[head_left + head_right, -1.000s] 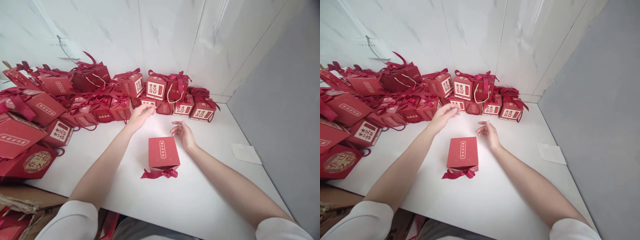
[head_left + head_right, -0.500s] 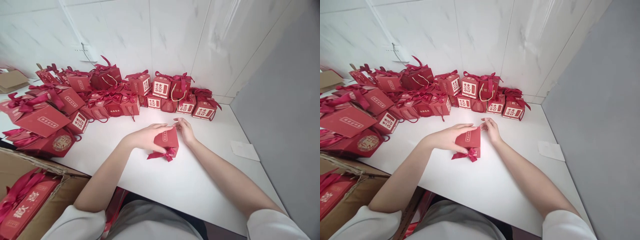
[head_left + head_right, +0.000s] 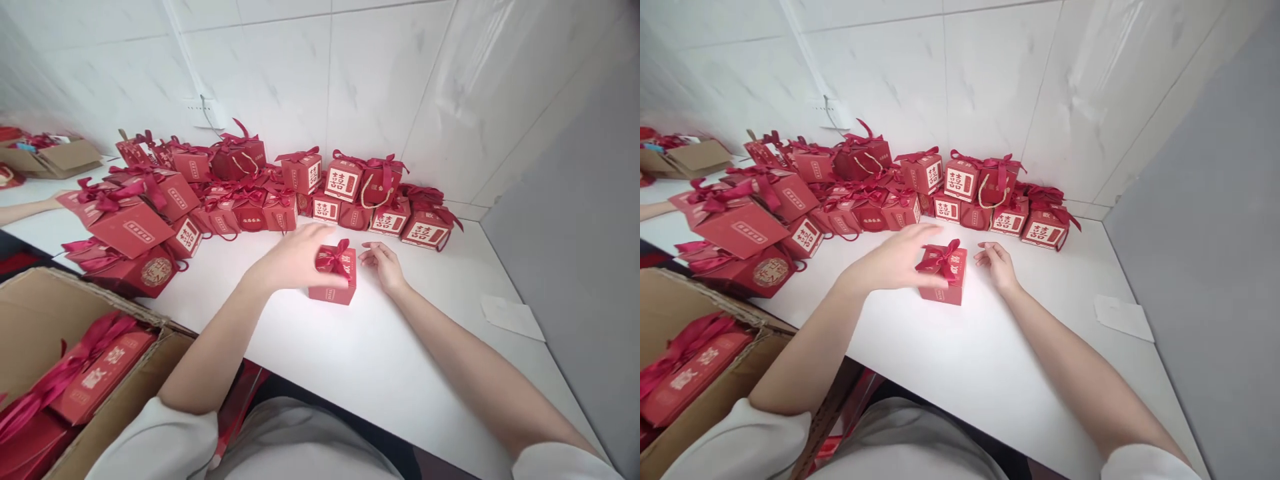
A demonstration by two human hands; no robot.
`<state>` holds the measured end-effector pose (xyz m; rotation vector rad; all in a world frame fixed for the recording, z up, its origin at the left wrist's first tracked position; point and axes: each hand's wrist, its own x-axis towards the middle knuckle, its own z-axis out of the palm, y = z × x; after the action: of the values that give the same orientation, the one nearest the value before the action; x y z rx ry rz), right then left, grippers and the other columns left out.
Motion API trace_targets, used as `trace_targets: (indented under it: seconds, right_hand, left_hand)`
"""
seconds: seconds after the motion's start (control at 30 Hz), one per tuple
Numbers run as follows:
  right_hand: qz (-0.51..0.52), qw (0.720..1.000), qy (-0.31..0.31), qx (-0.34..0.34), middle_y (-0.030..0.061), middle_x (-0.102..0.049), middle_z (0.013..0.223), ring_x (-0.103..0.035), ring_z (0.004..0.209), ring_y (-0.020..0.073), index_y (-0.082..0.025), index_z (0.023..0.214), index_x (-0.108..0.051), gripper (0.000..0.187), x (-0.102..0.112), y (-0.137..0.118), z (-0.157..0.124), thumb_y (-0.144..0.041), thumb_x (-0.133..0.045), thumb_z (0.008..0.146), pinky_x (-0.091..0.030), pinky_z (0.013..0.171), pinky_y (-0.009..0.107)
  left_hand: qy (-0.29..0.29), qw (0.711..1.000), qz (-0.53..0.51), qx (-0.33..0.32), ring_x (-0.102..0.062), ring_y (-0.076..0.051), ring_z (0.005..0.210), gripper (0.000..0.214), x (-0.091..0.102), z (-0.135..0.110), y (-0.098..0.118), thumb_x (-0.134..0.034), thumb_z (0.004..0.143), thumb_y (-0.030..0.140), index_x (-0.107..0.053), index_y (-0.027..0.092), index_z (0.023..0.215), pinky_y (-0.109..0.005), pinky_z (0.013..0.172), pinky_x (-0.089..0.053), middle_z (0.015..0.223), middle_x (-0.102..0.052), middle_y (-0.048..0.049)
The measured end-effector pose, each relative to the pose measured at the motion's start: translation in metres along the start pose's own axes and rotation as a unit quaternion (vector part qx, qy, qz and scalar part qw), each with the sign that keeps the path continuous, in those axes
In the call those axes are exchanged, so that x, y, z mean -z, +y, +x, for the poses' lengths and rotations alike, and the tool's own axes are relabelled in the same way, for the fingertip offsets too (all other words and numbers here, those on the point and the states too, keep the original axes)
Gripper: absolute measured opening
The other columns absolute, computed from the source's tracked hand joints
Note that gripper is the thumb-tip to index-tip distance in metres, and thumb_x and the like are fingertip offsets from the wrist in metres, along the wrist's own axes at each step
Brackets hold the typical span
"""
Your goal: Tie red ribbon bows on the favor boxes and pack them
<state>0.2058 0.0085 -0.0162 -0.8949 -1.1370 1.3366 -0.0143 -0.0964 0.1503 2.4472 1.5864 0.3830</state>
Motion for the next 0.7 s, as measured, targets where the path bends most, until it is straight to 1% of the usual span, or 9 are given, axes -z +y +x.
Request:
trace_targets:
  seconds: [0.07, 0.1, 0.17, 0.27, 0.37, 0.47, 0.53, 0.63, 0.7]
  right_hand:
    - [-0.004, 1.0, -0.001, -0.002, 0.0008, -0.069, 0.067, -0.061, 0.057, 0.0134, -0.021, 0.088, -0.067, 0.034, 0.002, 0.002, -0.001, -0.053, -0.069, 0.076, -0.05, 0.063, 0.028]
    - [-0.006, 1.0, -0.002, -0.003, 0.0005, -0.069, 0.067, -0.061, 0.057, 0.0133, -0.022, 0.088, -0.067, 0.033, 0.003, 0.003, -0.001, -0.052, -0.07, 0.075, -0.05, 0.063, 0.028]
    - [-0.008, 1.0, -0.005, -0.007, 0.0002, -0.07, 0.067, -0.061, 0.056, 0.0135, -0.022, 0.088, -0.067, 0.033, 0.006, 0.006, -0.002, -0.051, -0.073, 0.074, -0.051, 0.062, 0.028]
    - [-0.012, 1.0, -0.014, -0.014, 0.0013, -0.071, 0.068, -0.063, 0.057, 0.0139, -0.021, 0.088, -0.067, 0.033, 0.011, 0.009, -0.003, -0.048, -0.077, 0.07, -0.051, 0.061, 0.027]
    - [-0.02, 1.0, -0.018, -0.015, 0.0027, -0.071, 0.069, -0.064, 0.059, 0.0145, -0.021, 0.089, -0.069, 0.035, 0.017, 0.01, -0.005, -0.048, -0.077, 0.069, -0.051, 0.061, 0.027]
    - [-0.028, 0.999, -0.015, -0.013, 0.0041, -0.071, 0.07, -0.064, 0.06, 0.0159, -0.021, 0.089, -0.069, 0.036, 0.02, 0.01, -0.008, -0.049, -0.078, 0.068, -0.053, 0.061, 0.029]
    - [-0.037, 0.999, -0.015, -0.009, 0.0046, -0.071, 0.072, -0.064, 0.06, 0.0168, -0.021, 0.089, -0.07, 0.035, 0.022, 0.01, -0.009, -0.048, -0.078, 0.068, -0.053, 0.06, 0.03]
    - [-0.052, 0.999, -0.014, -0.007, 0.0047, -0.07, 0.074, -0.064, 0.061, 0.0175, -0.023, 0.09, -0.07, 0.034, 0.024, 0.011, -0.011, -0.048, -0.078, 0.068, -0.054, 0.061, 0.031]
    - [-0.056, 0.998, -0.01, -0.015, 0.005, -0.07, 0.074, -0.064, 0.063, 0.0182, -0.024, 0.091, -0.071, 0.034, 0.026, 0.012, -0.012, -0.048, -0.078, 0.068, -0.054, 0.063, 0.034]
  left_hand:
    - [-0.094, 0.991, 0.029, -0.091, -0.027, -0.036, 0.145, 0.11, -0.008, 0.008, 0.007, -0.079, 0.061, 0.062, -0.028, 0.032, 0.153, -0.048, 0.114, -0.03, 0.16, -0.027, -0.0096]
    - [-0.133, 0.984, 0.047, -0.107, -0.028, -0.038, 0.144, 0.114, -0.013, 0.014, 0.009, -0.081, 0.059, 0.056, -0.025, 0.033, 0.154, -0.05, 0.113, -0.03, 0.159, -0.029, -0.0113]
    - [-0.184, 0.974, 0.083, -0.099, -0.039, -0.039, 0.136, 0.114, -0.023, 0.029, 0.011, -0.083, 0.058, 0.045, -0.026, 0.028, 0.155, -0.051, 0.108, -0.035, 0.15, -0.039, -0.017]
    - [-0.219, 0.968, 0.116, -0.043, -0.049, -0.041, 0.122, 0.114, -0.029, 0.052, 0.014, -0.082, 0.055, 0.045, -0.029, 0.024, 0.154, -0.055, 0.1, -0.039, 0.135, -0.053, -0.0192]
    - [-0.25, 0.957, 0.145, -0.032, -0.05, -0.042, 0.121, 0.119, -0.016, 0.065, 0.015, -0.088, 0.048, 0.035, -0.032, 0.027, 0.152, -0.053, 0.101, -0.039, 0.137, -0.053, -0.0175]
    - [-0.243, 0.96, 0.137, -0.028, -0.052, -0.041, 0.122, 0.116, 0.026, 0.055, 0.014, -0.09, 0.045, 0.029, -0.04, 0.031, 0.149, -0.049, 0.102, -0.039, 0.138, -0.054, -0.0133]
    - [-0.204, 0.97, 0.132, -0.013, -0.049, -0.039, 0.126, 0.1, 0.068, 0.033, 0.012, -0.085, 0.055, 0.034, -0.044, 0.029, 0.146, -0.044, 0.106, -0.037, 0.141, -0.053, -0.0085]
    - [-0.17, 0.968, 0.18, 0.045, -0.04, -0.038, 0.134, 0.083, 0.134, -0.021, 0.007, -0.066, 0.074, 0.047, -0.04, 0.022, 0.148, -0.042, 0.112, -0.027, 0.142, -0.047, -0.0001]
    - [-0.143, 0.959, 0.234, 0.068, -0.043, -0.038, 0.132, 0.103, 0.17, -0.065, 0.0, -0.071, 0.064, 0.053, -0.028, 0.024, 0.153, -0.047, 0.111, -0.026, 0.135, -0.047, 0.0013]
